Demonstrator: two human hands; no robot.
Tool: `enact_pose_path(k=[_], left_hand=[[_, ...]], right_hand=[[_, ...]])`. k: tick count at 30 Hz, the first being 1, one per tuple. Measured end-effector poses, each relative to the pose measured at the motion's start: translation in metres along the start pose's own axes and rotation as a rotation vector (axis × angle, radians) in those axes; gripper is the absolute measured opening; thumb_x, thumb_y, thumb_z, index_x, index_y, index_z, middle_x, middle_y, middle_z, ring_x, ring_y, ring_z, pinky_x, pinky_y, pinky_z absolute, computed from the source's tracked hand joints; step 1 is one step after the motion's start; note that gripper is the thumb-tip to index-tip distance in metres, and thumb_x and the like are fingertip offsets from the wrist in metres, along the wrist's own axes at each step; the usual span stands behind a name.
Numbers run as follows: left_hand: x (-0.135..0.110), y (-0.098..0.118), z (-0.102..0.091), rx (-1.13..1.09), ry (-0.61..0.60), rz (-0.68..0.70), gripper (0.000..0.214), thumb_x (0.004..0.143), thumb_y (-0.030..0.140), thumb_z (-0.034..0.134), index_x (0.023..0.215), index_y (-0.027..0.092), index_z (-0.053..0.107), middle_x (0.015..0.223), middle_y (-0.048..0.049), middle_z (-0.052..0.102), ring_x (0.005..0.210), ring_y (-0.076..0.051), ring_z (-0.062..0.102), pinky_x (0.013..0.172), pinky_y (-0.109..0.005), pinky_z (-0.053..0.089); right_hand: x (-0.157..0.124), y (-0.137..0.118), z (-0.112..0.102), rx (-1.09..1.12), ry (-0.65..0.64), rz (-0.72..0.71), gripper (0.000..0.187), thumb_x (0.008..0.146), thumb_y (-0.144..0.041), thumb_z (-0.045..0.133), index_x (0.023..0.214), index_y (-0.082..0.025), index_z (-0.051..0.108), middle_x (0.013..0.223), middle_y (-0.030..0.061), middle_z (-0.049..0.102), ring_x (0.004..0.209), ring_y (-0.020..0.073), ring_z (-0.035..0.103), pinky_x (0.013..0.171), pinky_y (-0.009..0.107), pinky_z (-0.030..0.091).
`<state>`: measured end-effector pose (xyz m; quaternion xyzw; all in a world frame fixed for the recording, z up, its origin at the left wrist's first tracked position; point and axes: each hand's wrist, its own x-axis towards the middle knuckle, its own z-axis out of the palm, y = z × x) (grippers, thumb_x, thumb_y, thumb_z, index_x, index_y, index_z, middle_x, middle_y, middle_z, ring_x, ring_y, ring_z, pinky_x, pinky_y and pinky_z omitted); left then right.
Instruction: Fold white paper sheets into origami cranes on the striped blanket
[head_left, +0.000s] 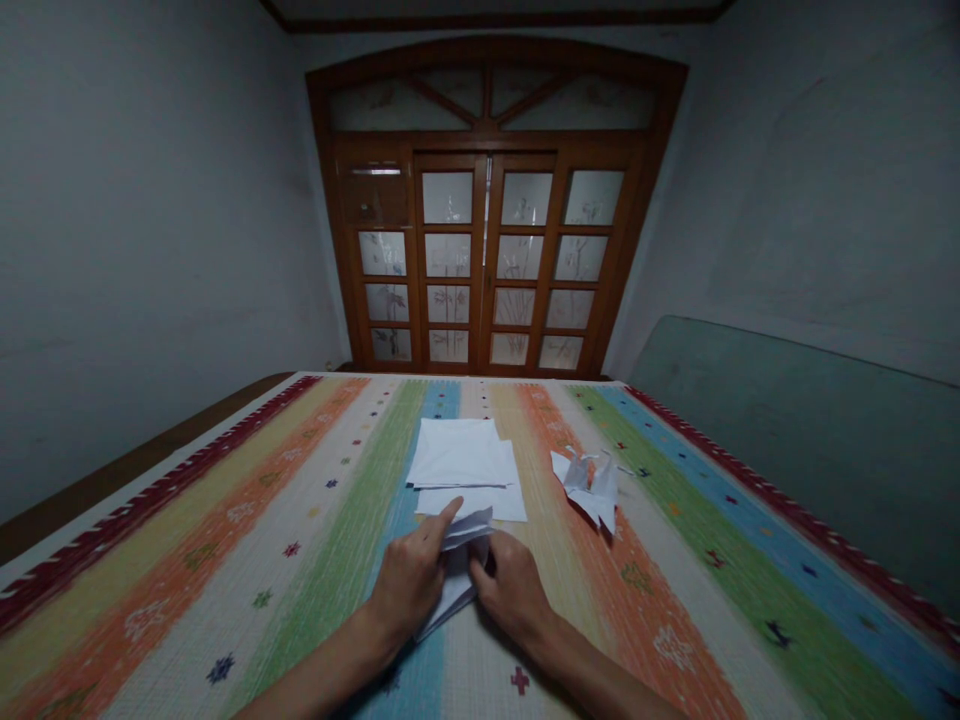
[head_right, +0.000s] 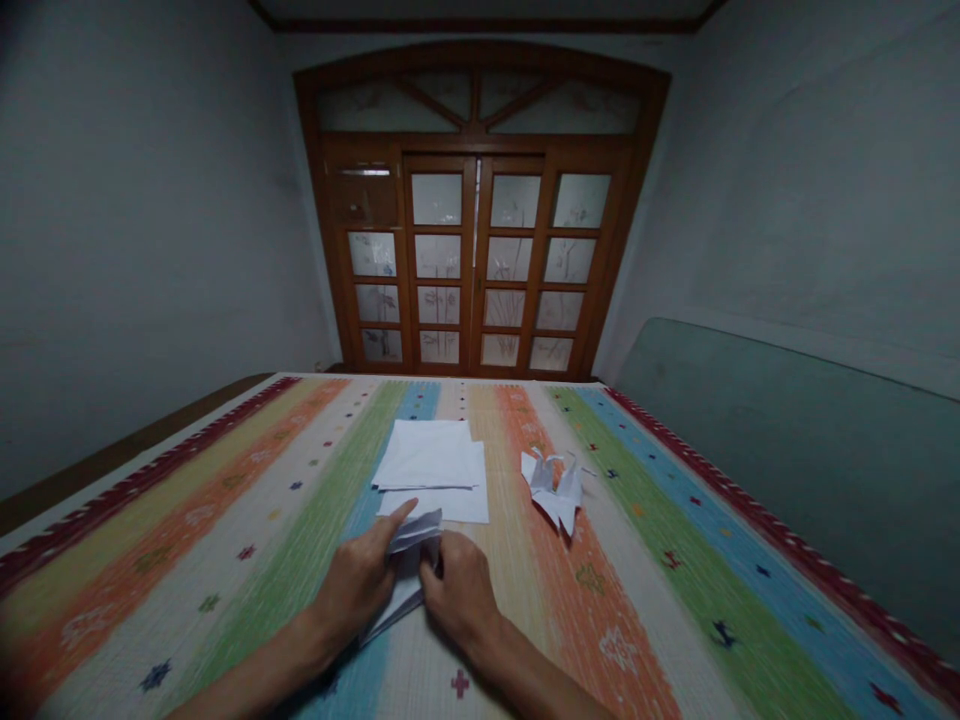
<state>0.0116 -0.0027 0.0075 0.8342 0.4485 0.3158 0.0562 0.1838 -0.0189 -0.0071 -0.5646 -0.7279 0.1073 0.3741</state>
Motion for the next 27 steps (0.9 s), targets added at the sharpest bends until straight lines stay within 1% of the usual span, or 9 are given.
enact_pose_path(k=[4,8,11,14,19,21,24,25,27], left_hand=[[0.004,0.003,-0.005,-0.036,0.011,-0.119,0.074,0.079,0.002,0.054,0.148,0.026,0.039,0.102,-0.0060,0.076,0.086,-0.024,0.074,0.075,-0.030,0.055],[0.008,0.004,-0.005,-0.075,0.039,-0.257,0.070,0.081,0.008,0.057,0.146,0.026,0.040,0.087,-0.0019,0.077,0.076,-0.024,0.074,0.066,-0.027,0.052],[0.010,0.002,-0.003,-0.087,0.047,-0.275,0.066,0.082,0.010,0.057,0.145,0.026,0.042,0.084,-0.0014,0.076,0.073,-0.024,0.074,0.063,-0.027,0.050],[0.011,0.000,-0.002,-0.107,0.047,-0.255,0.062,0.083,0.009,0.056,0.141,0.026,0.047,0.083,-0.0017,0.076,0.072,-0.023,0.073,0.064,-0.026,0.049],[0.012,-0.001,-0.008,-0.130,0.043,-0.238,0.067,0.075,-0.001,0.051,0.137,0.022,0.053,0.087,-0.0041,0.077,0.075,-0.023,0.073,0.069,-0.028,0.050],[0.013,-0.001,-0.010,-0.177,0.041,-0.246,0.062,0.072,-0.002,0.049,0.129,0.021,0.061,0.087,-0.0042,0.078,0.077,-0.023,0.073,0.069,-0.029,0.051],[0.014,-0.005,-0.010,-0.296,0.035,-0.250,0.051,0.069,-0.002,0.047,0.105,0.022,0.074,0.086,-0.0021,0.079,0.080,-0.021,0.074,0.073,-0.029,0.052],[0.015,-0.006,-0.009,-0.340,0.037,-0.255,0.050,0.067,-0.002,0.047,0.099,0.022,0.076,0.088,-0.0018,0.079,0.083,-0.021,0.074,0.076,-0.029,0.053],[0.015,-0.010,-0.006,-0.426,0.045,-0.266,0.050,0.064,0.000,0.047,0.096,0.022,0.079,0.095,-0.0025,0.080,0.092,-0.022,0.074,0.085,-0.032,0.054]], right_hand=[[-0.001,-0.005,-0.004,0.049,-0.018,-0.092,0.013,0.085,-0.020,0.054,0.074,-0.018,0.059,0.067,0.0027,0.062,0.061,0.0160,0.053,0.060,0.026,0.033],[-0.003,-0.007,-0.003,0.025,0.005,-0.170,0.019,0.090,-0.029,0.053,0.076,-0.017,0.058,0.069,0.0042,0.062,0.065,0.0177,0.054,0.063,0.027,0.034],[-0.004,-0.006,-0.001,0.003,0.019,-0.191,0.017,0.089,-0.029,0.053,0.076,-0.017,0.056,0.071,0.0048,0.062,0.066,0.0179,0.054,0.064,0.028,0.035],[-0.005,-0.006,0.000,-0.030,0.020,-0.203,0.016,0.088,-0.027,0.053,0.075,-0.018,0.054,0.071,0.0046,0.061,0.065,0.0177,0.054,0.063,0.028,0.034],[-0.005,-0.005,0.002,-0.071,0.016,-0.188,0.010,0.085,-0.020,0.051,0.075,-0.019,0.054,0.072,0.0047,0.062,0.066,0.0184,0.054,0.063,0.028,0.034],[-0.005,-0.004,0.002,-0.070,0.010,-0.158,0.007,0.083,-0.016,0.051,0.076,-0.019,0.053,0.072,0.0040,0.062,0.066,0.0184,0.055,0.064,0.028,0.034],[-0.003,-0.002,0.001,-0.045,0.005,-0.094,0.009,0.078,-0.011,0.052,0.080,-0.020,0.054,0.073,0.0027,0.062,0.067,0.0186,0.057,0.064,0.027,0.035],[-0.003,-0.001,0.001,-0.027,0.005,-0.075,0.014,0.075,-0.009,0.052,0.084,-0.020,0.055,0.074,0.0026,0.063,0.069,0.0190,0.058,0.064,0.027,0.037],[-0.001,0.003,0.000,0.013,0.000,-0.059,0.032,0.070,-0.004,0.051,0.097,-0.019,0.058,0.080,0.0035,0.066,0.074,0.0201,0.061,0.068,0.027,0.040]])
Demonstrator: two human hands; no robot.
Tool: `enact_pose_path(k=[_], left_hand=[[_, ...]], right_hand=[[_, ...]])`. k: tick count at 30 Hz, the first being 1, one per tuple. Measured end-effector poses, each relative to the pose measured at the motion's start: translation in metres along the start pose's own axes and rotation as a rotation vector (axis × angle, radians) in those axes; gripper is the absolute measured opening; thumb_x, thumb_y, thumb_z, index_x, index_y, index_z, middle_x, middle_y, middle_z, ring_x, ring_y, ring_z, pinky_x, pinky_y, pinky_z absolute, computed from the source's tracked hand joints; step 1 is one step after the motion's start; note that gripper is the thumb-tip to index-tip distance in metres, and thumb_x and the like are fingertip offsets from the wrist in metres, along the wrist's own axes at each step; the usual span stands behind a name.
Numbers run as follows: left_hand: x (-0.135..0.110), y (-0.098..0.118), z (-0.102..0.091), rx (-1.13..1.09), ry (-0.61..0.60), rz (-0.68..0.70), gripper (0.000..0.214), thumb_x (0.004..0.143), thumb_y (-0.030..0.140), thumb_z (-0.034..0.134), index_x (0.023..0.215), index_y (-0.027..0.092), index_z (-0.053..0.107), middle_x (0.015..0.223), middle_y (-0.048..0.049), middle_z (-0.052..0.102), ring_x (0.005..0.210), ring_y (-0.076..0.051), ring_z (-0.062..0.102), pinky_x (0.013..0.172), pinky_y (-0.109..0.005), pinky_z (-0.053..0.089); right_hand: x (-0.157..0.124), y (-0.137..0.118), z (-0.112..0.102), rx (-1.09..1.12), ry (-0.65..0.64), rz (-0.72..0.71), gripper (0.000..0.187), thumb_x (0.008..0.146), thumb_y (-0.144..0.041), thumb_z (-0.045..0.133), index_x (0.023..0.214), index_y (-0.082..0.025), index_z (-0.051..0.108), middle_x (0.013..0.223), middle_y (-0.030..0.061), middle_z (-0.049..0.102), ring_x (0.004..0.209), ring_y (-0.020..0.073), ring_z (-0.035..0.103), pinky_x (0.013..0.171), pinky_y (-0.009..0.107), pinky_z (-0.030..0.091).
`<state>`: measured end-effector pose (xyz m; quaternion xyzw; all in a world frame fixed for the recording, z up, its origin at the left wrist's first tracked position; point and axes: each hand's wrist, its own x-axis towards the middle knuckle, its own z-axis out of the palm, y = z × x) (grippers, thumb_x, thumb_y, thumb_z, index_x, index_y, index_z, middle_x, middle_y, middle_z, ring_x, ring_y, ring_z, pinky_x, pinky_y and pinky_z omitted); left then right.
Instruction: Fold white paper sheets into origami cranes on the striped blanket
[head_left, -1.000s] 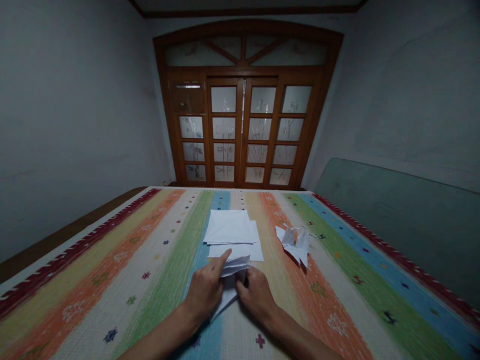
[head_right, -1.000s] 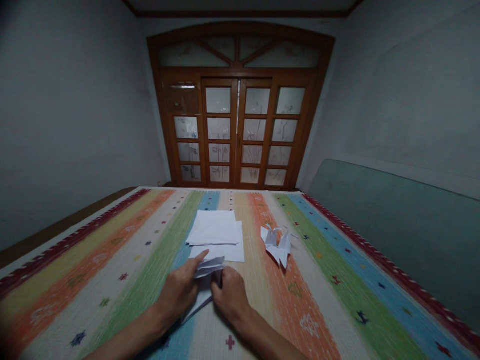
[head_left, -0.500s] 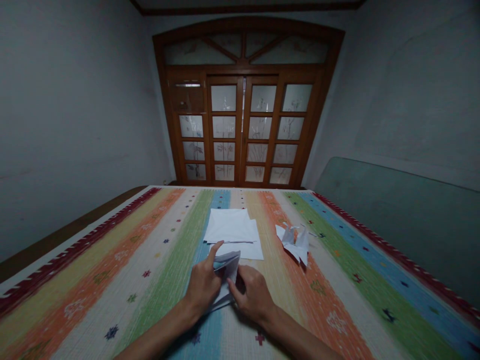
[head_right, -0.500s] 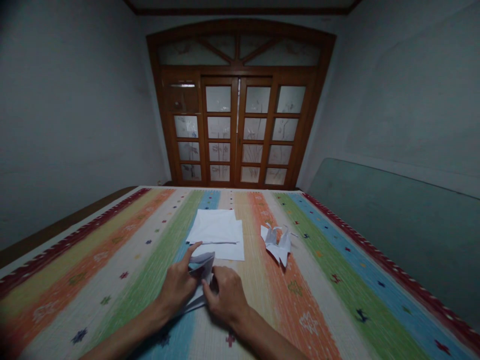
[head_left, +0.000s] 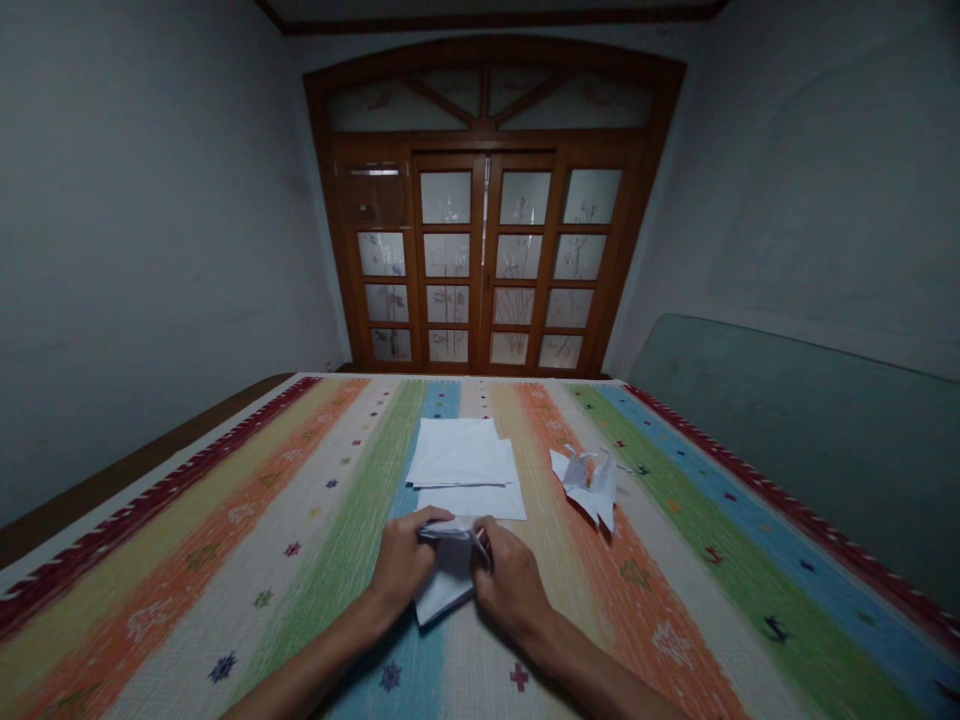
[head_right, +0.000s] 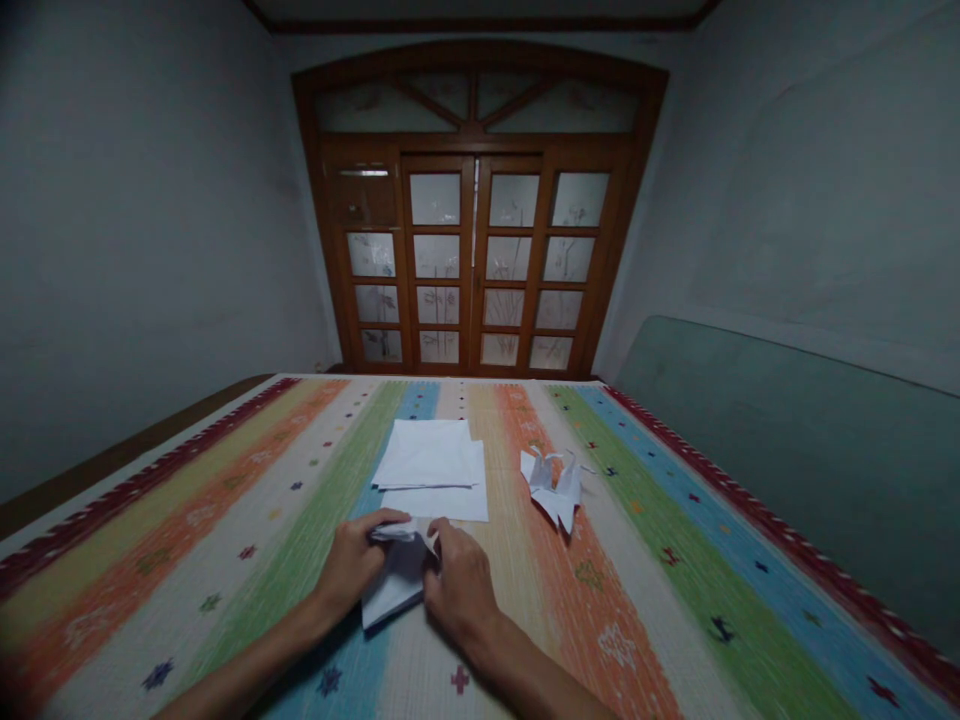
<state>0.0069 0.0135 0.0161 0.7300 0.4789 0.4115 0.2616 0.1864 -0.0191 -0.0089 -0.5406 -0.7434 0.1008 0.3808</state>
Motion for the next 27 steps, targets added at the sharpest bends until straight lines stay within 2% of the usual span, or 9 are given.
enact_pose_path(k=[3,6,10,14,20,24,27], left_hand=[[0.002,-0.006,0.002,-0.121,-0.010,0.000,0.049,0.063,0.004,0.049,0.096,0.022,0.080,0.109,-0.0059,0.078,0.105,-0.024,0.071,0.098,-0.039,0.052],[0.006,-0.009,0.001,-0.188,-0.044,0.013,0.048,0.062,0.005,0.049,0.092,0.023,0.082,0.114,-0.0076,0.076,0.109,-0.025,0.069,0.101,-0.043,0.050],[0.011,-0.013,-0.001,-0.177,-0.129,0.036,0.052,0.059,0.002,0.046,0.091,0.023,0.082,0.116,-0.0079,0.075,0.109,-0.024,0.068,0.100,-0.043,0.051],[0.012,-0.018,-0.007,-0.058,-0.197,0.133,0.056,0.059,-0.002,0.046,0.094,0.023,0.081,0.114,-0.0068,0.075,0.109,-0.023,0.067,0.101,-0.045,0.051],[0.010,-0.025,-0.023,0.239,-0.354,0.470,0.056,0.065,-0.003,0.055,0.108,0.026,0.076,0.123,-0.0061,0.072,0.130,-0.031,0.053,0.107,-0.056,0.044],[0.010,-0.025,-0.032,0.313,-0.420,0.536,0.053,0.073,0.004,0.061,0.119,0.028,0.072,0.128,-0.0073,0.070,0.132,-0.032,0.052,0.107,-0.056,0.044],[0.013,-0.022,-0.038,0.336,-0.461,0.553,0.045,0.078,0.010,0.064,0.117,0.030,0.072,0.128,-0.0065,0.070,0.133,-0.032,0.052,0.107,-0.056,0.044]], right_hand=[[0.003,0.008,-0.004,0.024,-0.025,-0.029,0.054,0.063,0.003,0.048,0.110,-0.019,0.060,0.093,0.0060,0.070,0.087,0.0217,0.064,0.077,0.028,0.044],[0.007,0.015,-0.011,-0.020,-0.073,-0.073,0.053,0.065,0.005,0.046,0.109,-0.019,0.063,0.100,0.0076,0.070,0.096,0.0233,0.063,0.083,0.031,0.046],[0.012,0.023,-0.020,-0.095,-0.131,-0.101,0.054,0.068,0.006,0.046,0.112,-0.019,0.066,0.103,0.0089,0.069,0.098,0.0238,0.061,0.085,0.032,0.047],[0.014,0.029,-0.025,-0.108,-0.140,-0.164,0.056,0.068,0.008,0.048,0.113,-0.020,0.067,0.107,0.0089,0.067,0.100,0.0233,0.059,0.087,0.034,0.049],[0.014,0.036,-0.033,-0.016,-0.199,-0.319,0.059,0.069,0.008,0.050,0.118,-0.021,0.064,0.119,0.0100,0.063,0.111,0.0235,0.057,0.092,0.037,0.050],[0.015,0.037,-0.039,0.019,-0.271,-0.384,0.046,0.072,0.004,0.053,0.108,-0.019,0.069,0.108,0.0094,0.068,0.105,0.0236,0.059,0.091,0.038,0.051],[0.015,0.037,-0.044,0.018,-0.293,-0.387,0.038,0.074,-0.001,0.058,0.105,-0.018,0.072,0.110,0.0103,0.069,0.104,0.0248,0.059,0.092,0.040,0.051]])
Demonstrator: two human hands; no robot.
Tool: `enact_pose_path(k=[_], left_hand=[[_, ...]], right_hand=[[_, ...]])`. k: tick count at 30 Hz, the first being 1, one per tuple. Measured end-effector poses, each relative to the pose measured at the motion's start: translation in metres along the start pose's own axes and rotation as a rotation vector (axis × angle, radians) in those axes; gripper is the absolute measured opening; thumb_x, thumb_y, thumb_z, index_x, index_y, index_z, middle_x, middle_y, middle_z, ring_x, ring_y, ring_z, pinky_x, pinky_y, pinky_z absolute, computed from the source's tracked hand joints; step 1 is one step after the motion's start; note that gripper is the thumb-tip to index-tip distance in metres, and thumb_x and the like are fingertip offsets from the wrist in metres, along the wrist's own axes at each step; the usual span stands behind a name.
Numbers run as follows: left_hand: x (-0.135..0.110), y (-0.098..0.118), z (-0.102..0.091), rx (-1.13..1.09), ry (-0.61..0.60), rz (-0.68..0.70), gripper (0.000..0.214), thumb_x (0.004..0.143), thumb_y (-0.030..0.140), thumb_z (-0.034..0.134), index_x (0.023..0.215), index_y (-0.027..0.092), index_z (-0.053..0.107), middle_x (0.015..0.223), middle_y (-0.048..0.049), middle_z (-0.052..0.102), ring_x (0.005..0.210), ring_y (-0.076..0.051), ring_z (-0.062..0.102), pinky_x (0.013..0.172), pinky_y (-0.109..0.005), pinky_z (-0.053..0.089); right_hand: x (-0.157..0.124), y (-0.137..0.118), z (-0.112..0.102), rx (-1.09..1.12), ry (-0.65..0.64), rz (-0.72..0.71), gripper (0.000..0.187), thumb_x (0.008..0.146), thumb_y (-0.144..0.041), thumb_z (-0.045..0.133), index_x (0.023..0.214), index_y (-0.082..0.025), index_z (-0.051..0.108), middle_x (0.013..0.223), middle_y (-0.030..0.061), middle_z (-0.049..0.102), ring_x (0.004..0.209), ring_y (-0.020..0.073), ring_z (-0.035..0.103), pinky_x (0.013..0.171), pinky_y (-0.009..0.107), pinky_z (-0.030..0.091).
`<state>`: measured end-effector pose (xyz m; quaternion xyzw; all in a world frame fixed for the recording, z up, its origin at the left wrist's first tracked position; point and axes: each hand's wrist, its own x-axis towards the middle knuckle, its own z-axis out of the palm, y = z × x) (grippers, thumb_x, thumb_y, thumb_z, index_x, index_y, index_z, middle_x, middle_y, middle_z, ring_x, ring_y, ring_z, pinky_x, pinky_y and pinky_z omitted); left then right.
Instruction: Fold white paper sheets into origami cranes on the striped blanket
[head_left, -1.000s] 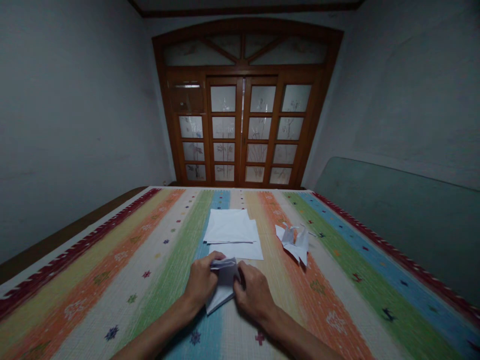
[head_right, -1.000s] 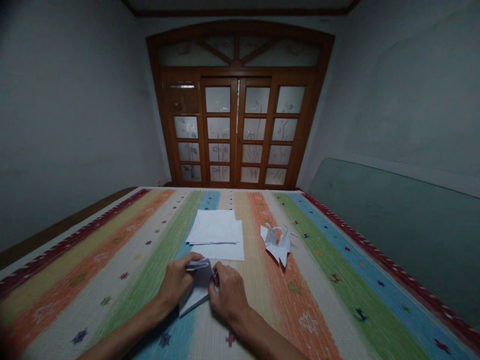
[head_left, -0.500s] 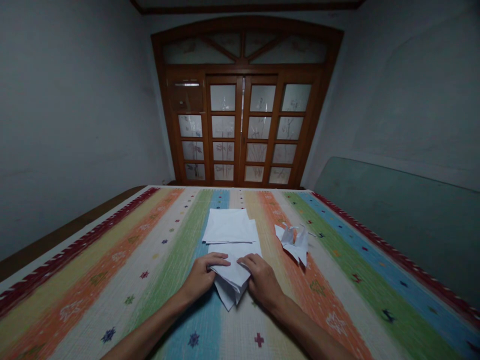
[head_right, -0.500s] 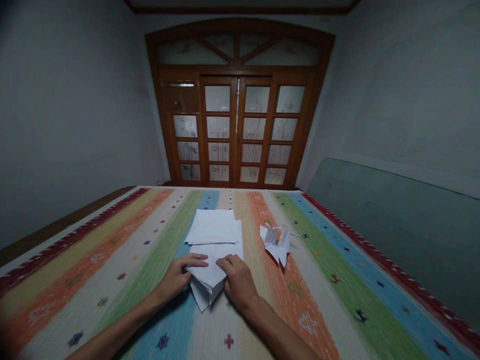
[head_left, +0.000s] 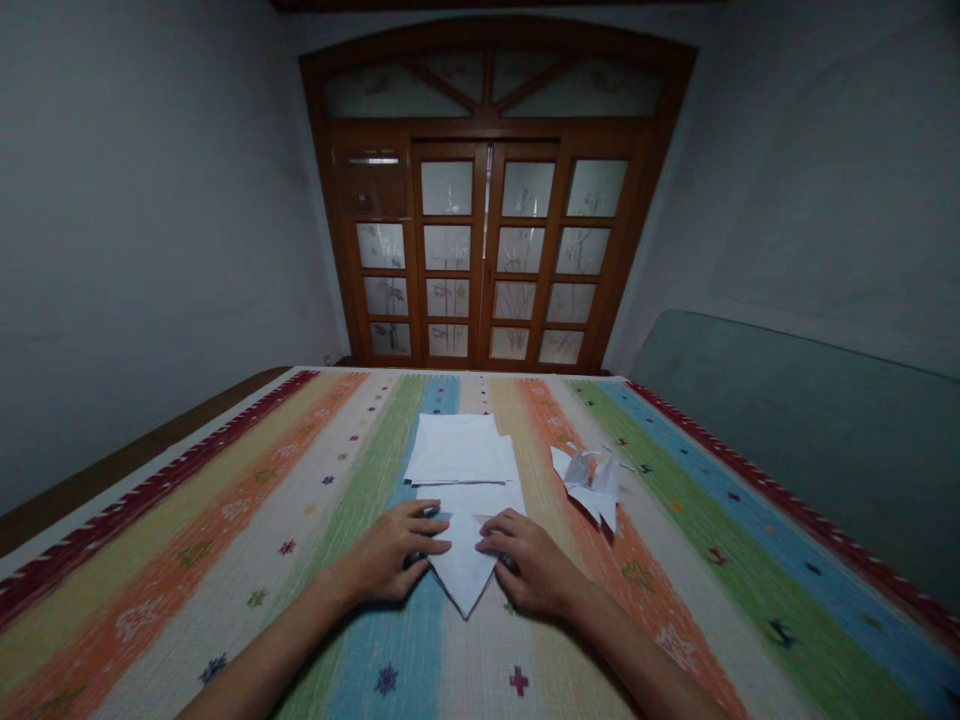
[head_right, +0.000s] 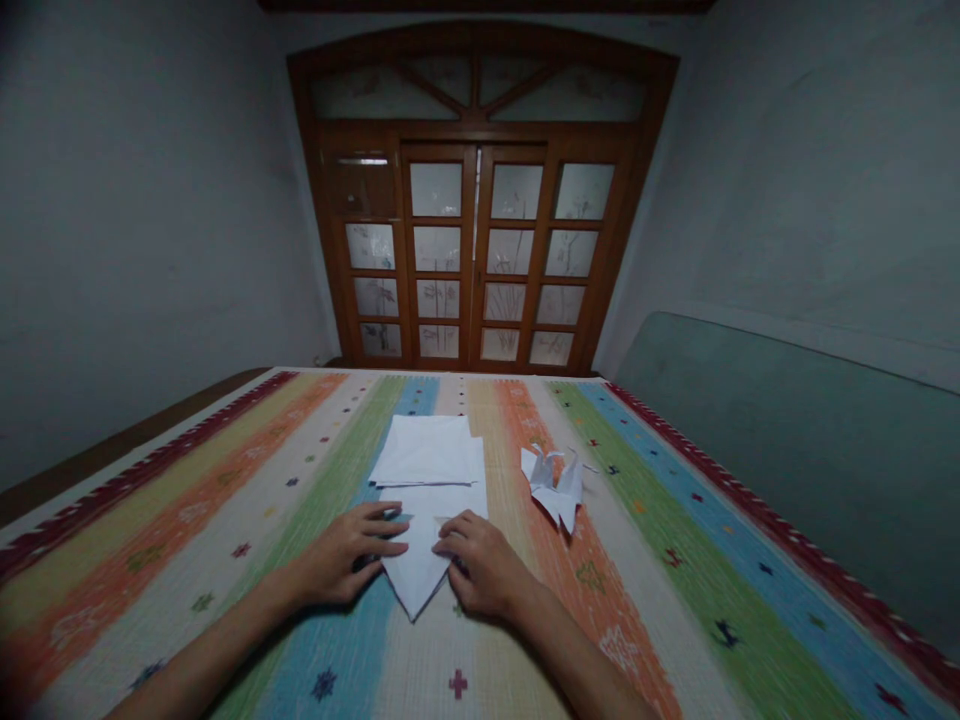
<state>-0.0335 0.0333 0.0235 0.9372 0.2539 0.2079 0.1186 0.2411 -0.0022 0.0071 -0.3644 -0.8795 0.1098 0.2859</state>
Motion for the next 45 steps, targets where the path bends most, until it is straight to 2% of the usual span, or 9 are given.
enact_pose_path(k=[6,15,20,25,31,38,40,43,45], left_hand=[[0.000,-0.001,-0.009,0.003,-0.021,-0.015,0.030,0.078,0.019,0.071,0.106,0.029,0.077,0.120,-0.0066,0.074,0.127,-0.034,0.056,0.104,-0.056,0.044],[0.000,-0.001,-0.012,-0.094,0.049,-0.058,0.010,0.080,0.024,0.073,0.087,0.025,0.080,0.103,-0.0088,0.078,0.104,-0.028,0.064,0.090,-0.044,0.052],[0.002,0.001,-0.011,-0.117,0.057,-0.064,0.014,0.083,0.035,0.073,0.085,0.023,0.079,0.100,-0.0108,0.077,0.098,-0.027,0.065,0.086,-0.041,0.051],[0.005,0.007,-0.014,-0.094,0.023,-0.059,0.018,0.087,0.036,0.068,0.093,0.022,0.077,0.098,-0.0101,0.076,0.096,-0.025,0.065,0.086,-0.038,0.050],[0.005,0.010,-0.007,-0.020,0.061,-0.108,0.023,0.090,0.023,0.056,0.107,0.022,0.073,0.097,-0.0100,0.075,0.093,-0.024,0.066,0.084,-0.036,0.050],[0.008,0.011,0.021,-0.030,0.281,-0.378,0.042,0.090,0.020,0.054,0.132,0.022,0.058,0.092,-0.0063,0.073,0.084,-0.023,0.068,0.079,-0.034,0.052],[0.009,0.012,0.025,-0.066,0.309,-0.429,0.040,0.090,0.020,0.054,0.129,0.022,0.058,0.090,-0.0052,0.073,0.083,-0.022,0.069,0.078,-0.033,0.052],[0.011,0.016,0.025,-0.108,0.313,-0.470,0.037,0.089,0.021,0.053,0.126,0.021,0.058,0.086,-0.0043,0.072,0.080,-0.022,0.070,0.076,-0.033,0.051],[0.012,0.018,0.024,-0.137,0.319,-0.497,0.034,0.089,0.022,0.052,0.123,0.020,0.057,0.082,-0.0031,0.072,0.075,-0.022,0.069,0.072,-0.032,0.051]], right_hand=[[0.000,0.004,-0.007,0.052,-0.014,-0.019,0.029,0.079,-0.008,0.064,0.103,-0.020,0.075,0.111,0.0093,0.072,0.104,0.0241,0.061,0.092,0.040,0.051],[0.000,0.008,-0.004,0.108,0.043,0.031,0.020,0.083,-0.012,0.068,0.096,-0.022,0.078,0.108,0.0089,0.075,0.101,0.0234,0.063,0.088,0.039,0.052],[0.000,0.008,-0.001,0.120,0.066,0.063,0.018,0.090,-0.015,0.062,0.092,-0.022,0.079,0.104,0.0092,0.076,0.100,0.0224,0.064,0.088,0.038,0.052],[0.002,0.006,0.002,0.147,0.096,0.124,0.018,0.093,-0.017,0.059,0.091,-0.019,0.077,0.096,0.0086,0.076,0.095,0.0215,0.065,0.087,0.036,0.051],[0.001,0.011,0.011,0.081,0.162,0.236,0.019,0.095,-0.020,0.056,0.088,-0.017,0.074,0.085,0.0072,0.072,0.082,0.0197,0.065,0.077,0.031,0.050],[0.001,0.009,0.016,0.096,0.225,0.313,0.012,0.094,-0.022,0.055,0.089,-0.018,0.065,0.084,0.0065,0.070,0.078,0.0199,0.065,0.073,0.031,0.050],[0.001,0.008,0.016,0.140,0.223,0.335,0.008,0.091,-0.021,0.056,0.098,-0.019,0.061,0.085,0.0054,0.070,0.078,0.0200,0.066,0.072,0.030,0.050],[0.001,0.008,0.016,0.200,0.228,0.361,0.020,0.089,-0.018,0.054,0.109,-0.020,0.054,0.088,0.0050,0.070,0.081,0.0204,0.067,0.073,0.030,0.050],[0.002,0.008,0.016,0.224,0.230,0.375,0.020,0.089,-0.018,0.052,0.109,-0.020,0.052,0.087,0.0049,0.070,0.080,0.0206,0.067,0.073,0.030,0.050]])
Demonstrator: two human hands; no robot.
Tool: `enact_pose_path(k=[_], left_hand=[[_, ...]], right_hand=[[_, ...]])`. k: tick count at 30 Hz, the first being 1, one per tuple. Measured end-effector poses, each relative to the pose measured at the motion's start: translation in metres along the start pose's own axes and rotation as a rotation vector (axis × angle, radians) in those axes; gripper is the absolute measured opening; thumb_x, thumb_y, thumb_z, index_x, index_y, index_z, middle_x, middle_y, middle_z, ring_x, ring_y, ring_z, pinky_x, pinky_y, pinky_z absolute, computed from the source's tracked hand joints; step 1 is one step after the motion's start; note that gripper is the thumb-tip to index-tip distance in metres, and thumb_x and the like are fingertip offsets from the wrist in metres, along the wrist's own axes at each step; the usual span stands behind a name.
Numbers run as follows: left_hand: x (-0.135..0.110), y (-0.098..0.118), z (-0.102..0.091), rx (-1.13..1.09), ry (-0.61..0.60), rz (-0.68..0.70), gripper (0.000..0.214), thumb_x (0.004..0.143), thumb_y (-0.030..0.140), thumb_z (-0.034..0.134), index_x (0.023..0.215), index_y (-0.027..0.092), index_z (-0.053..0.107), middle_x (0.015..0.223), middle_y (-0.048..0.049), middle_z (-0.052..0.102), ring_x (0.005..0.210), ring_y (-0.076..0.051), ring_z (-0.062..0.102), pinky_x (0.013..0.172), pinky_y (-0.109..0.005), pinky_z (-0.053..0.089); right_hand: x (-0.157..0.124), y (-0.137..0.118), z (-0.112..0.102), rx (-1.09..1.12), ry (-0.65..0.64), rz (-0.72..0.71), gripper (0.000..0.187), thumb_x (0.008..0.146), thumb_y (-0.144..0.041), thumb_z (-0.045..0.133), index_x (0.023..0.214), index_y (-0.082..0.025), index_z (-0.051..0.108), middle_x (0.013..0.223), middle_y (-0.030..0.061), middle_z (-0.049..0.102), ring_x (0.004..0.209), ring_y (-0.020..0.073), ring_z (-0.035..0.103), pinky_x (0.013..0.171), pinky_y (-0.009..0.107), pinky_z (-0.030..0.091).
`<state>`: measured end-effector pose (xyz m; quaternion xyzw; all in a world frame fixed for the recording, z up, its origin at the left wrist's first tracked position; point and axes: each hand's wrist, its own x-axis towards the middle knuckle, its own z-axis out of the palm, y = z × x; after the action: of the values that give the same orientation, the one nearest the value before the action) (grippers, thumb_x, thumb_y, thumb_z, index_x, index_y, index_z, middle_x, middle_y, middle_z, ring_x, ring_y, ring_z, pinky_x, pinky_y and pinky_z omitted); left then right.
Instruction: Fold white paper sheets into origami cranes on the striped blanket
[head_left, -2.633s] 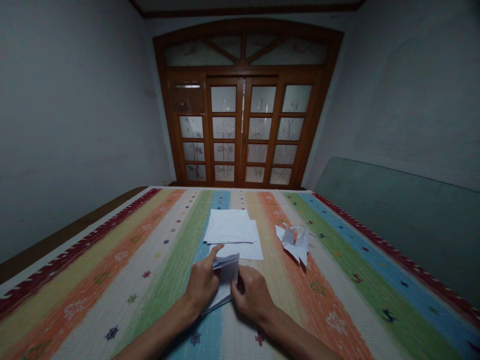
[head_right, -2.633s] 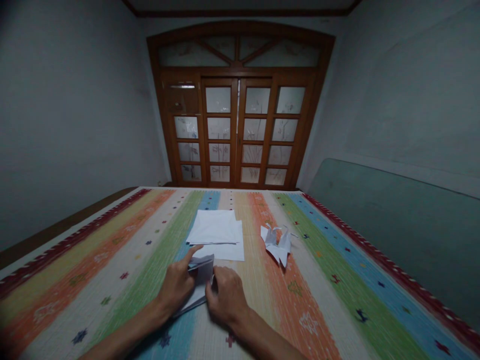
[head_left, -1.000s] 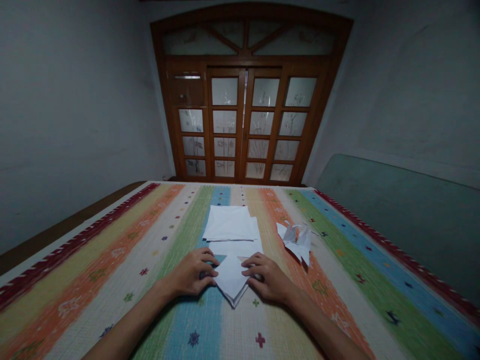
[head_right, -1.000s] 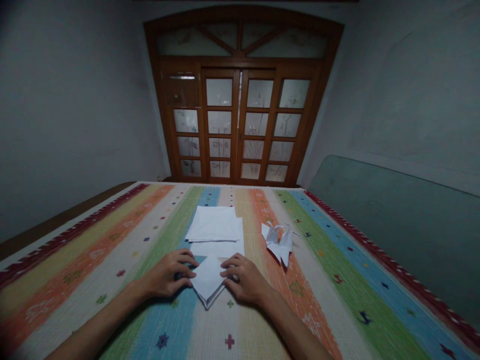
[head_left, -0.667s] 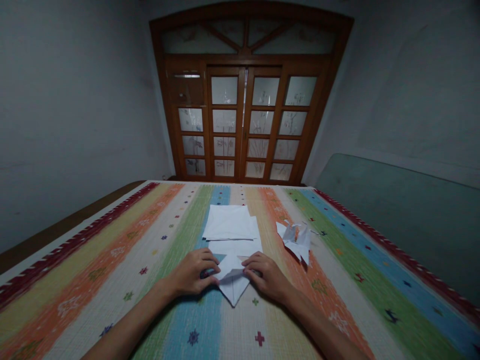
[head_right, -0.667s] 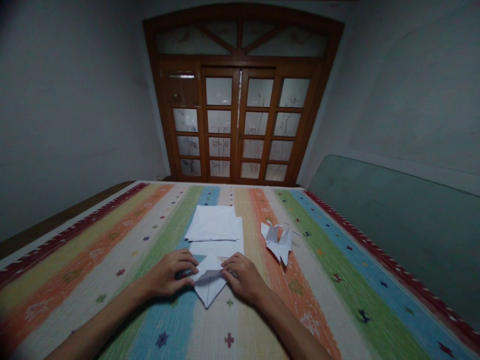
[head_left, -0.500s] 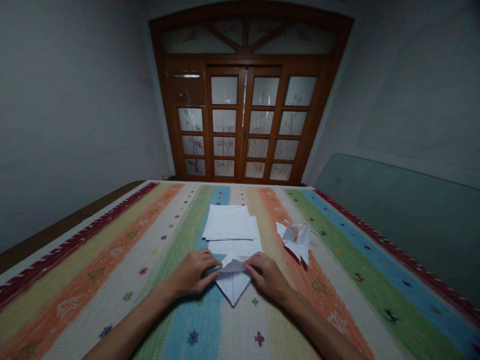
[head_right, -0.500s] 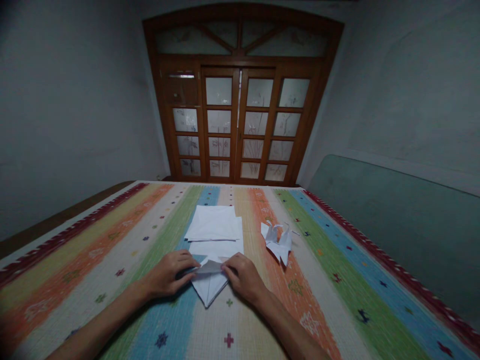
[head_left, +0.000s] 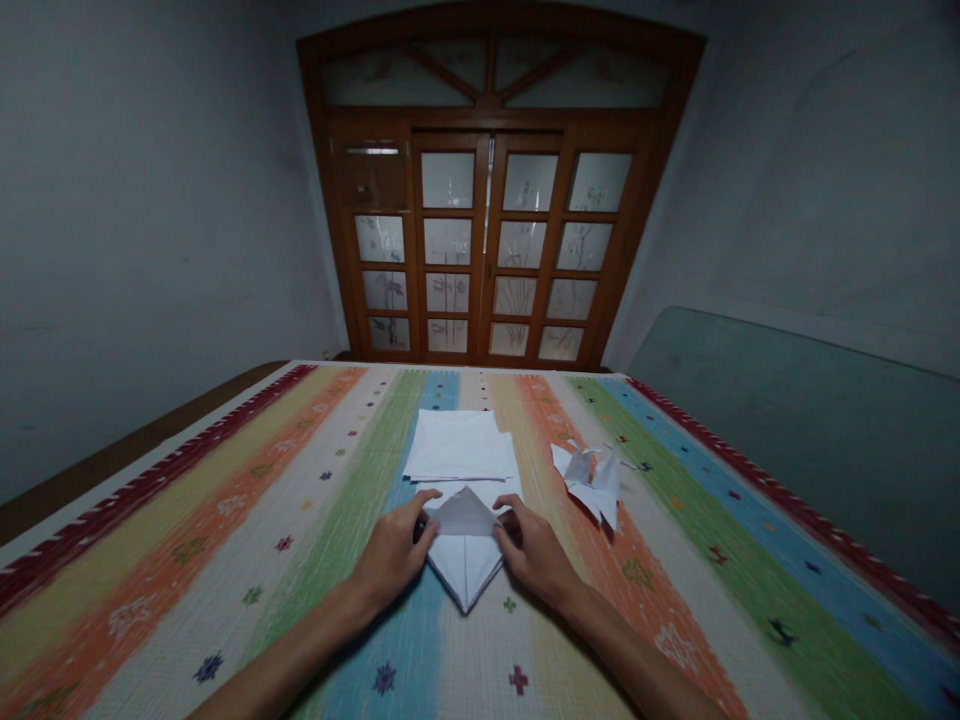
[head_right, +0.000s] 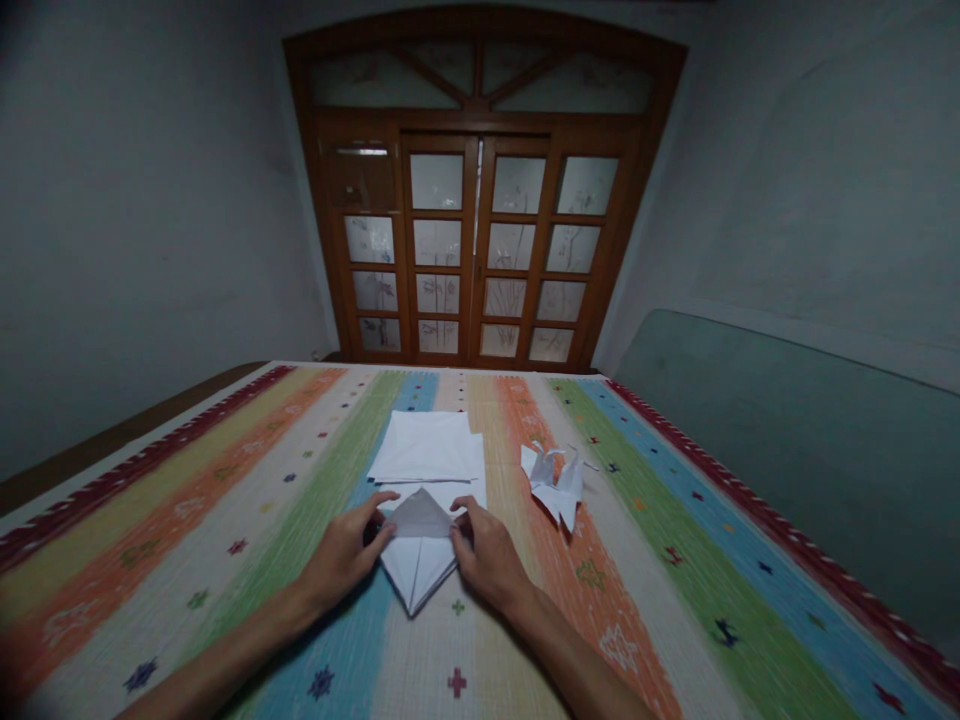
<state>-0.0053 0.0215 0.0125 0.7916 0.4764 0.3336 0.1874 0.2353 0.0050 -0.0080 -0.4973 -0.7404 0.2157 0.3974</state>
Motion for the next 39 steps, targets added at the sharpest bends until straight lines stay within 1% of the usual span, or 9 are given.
enact_pose_path(k=[4,8,13,18,23,27,32,36,39], left_hand=[[-0.001,0.005,0.001,-0.049,0.022,-0.062,0.022,0.088,0.024,0.053,0.109,0.019,0.057,0.075,-0.0009,0.070,0.064,-0.020,0.067,0.064,-0.030,0.048],[-0.003,0.009,0.003,-0.035,0.037,-0.048,0.007,0.087,0.024,0.053,0.090,0.021,0.059,0.078,-0.0019,0.069,0.068,-0.020,0.066,0.068,-0.030,0.049],[-0.001,0.009,0.011,-0.061,0.021,-0.022,0.025,0.081,0.017,0.055,0.106,0.021,0.060,0.093,-0.0058,0.071,0.085,-0.024,0.067,0.080,-0.035,0.051],[0.002,0.008,0.017,-0.066,-0.014,-0.007,0.033,0.075,0.009,0.054,0.104,0.020,0.062,0.096,-0.0067,0.071,0.093,-0.025,0.067,0.086,-0.036,0.048],[0.003,0.010,0.017,-0.087,0.012,-0.035,0.025,0.077,0.012,0.054,0.099,0.020,0.065,0.097,-0.0071,0.073,0.093,-0.026,0.067,0.084,-0.036,0.049],[0.004,0.009,0.020,-0.095,0.056,-0.046,0.026,0.078,0.012,0.054,0.100,0.020,0.066,0.100,-0.0079,0.073,0.097,-0.027,0.067,0.087,-0.038,0.049],[0.004,0.007,0.026,-0.103,0.096,-0.042,0.028,0.079,0.014,0.053,0.104,0.019,0.065,0.103,-0.0094,0.073,0.099,-0.028,0.066,0.090,-0.040,0.049],[0.004,0.008,0.027,-0.112,0.096,-0.028,0.028,0.081,0.015,0.050,0.105,0.019,0.065,0.100,-0.0091,0.072,0.096,-0.028,0.066,0.088,-0.041,0.049],[0.004,0.009,0.027,-0.127,0.105,-0.001,0.031,0.081,0.012,0.049,0.106,0.019,0.065,0.100,-0.0084,0.071,0.095,-0.027,0.066,0.087,-0.040,0.050]], right_hand=[[0.002,-0.002,0.000,0.043,0.010,0.026,0.017,0.087,-0.019,0.051,0.105,-0.019,0.052,0.081,0.0037,0.070,0.075,0.0204,0.067,0.070,0.030,0.049],[0.002,-0.007,0.003,-0.010,0.055,0.025,0.011,0.087,-0.019,0.051,0.097,-0.019,0.055,0.078,0.0034,0.068,0.073,0.0203,0.065,0.069,0.030,0.047],[0.003,-0.010,0.010,-0.106,0.073,0.035,0.023,0.083,-0.014,0.053,0.104,-0.018,0.058,0.080,0.0037,0.066,0.075,0.0208,0.063,0.072,0.031,0.046],[0.004,-0.011,0.015,-0.136,0.051,-0.002,0.039,0.074,-0.007,0.057,0.112,-0.017,0.059,0.086,0.0046,0.065,0.084,0.0219,0.062,0.078,0.031,0.046],[0.004,-0.012,0.020,-0.141,0.075,0.011,0.032,0.079,-0.008,0.058,0.110,-0.016,0.061,0.091,0.0074,0.067,0.086,0.0227,0.064,0.080,0.032,0.048],[0.005,-0.013,0.023,-0.141,0.078,0.034,0.029,0.081,-0.008,0.056,0.108,-0.016,0.062,0.092,0.0081,0.070,0.087,0.0238,0.066,0.079,0.033,0.049],[0.005,-0.011,0.028,-0.142,0.144,0.010,0.032,0.081,-0.006,0.054,0.109,-0.015,0.064,0.096,0.0103,0.073,0.090,0.0253,0.069,0.082,0.036,0.052],[0.004,-0.009,0.031,-0.143,0.194,-0.044,0.036,0.080,-0.003,0.051,0.110,-0.016,0.064,0.097,0.0099,0.073,0.087,0.0237,0.069,0.080,0.034,0.054],[0.004,-0.007,0.033,-0.157,0.224,-0.080,0.040,0.078,0.000,0.049,0.111,-0.016,0.064,0.100,0.0105,0.073,0.091,0.0242,0.069,0.083,0.035,0.054]])
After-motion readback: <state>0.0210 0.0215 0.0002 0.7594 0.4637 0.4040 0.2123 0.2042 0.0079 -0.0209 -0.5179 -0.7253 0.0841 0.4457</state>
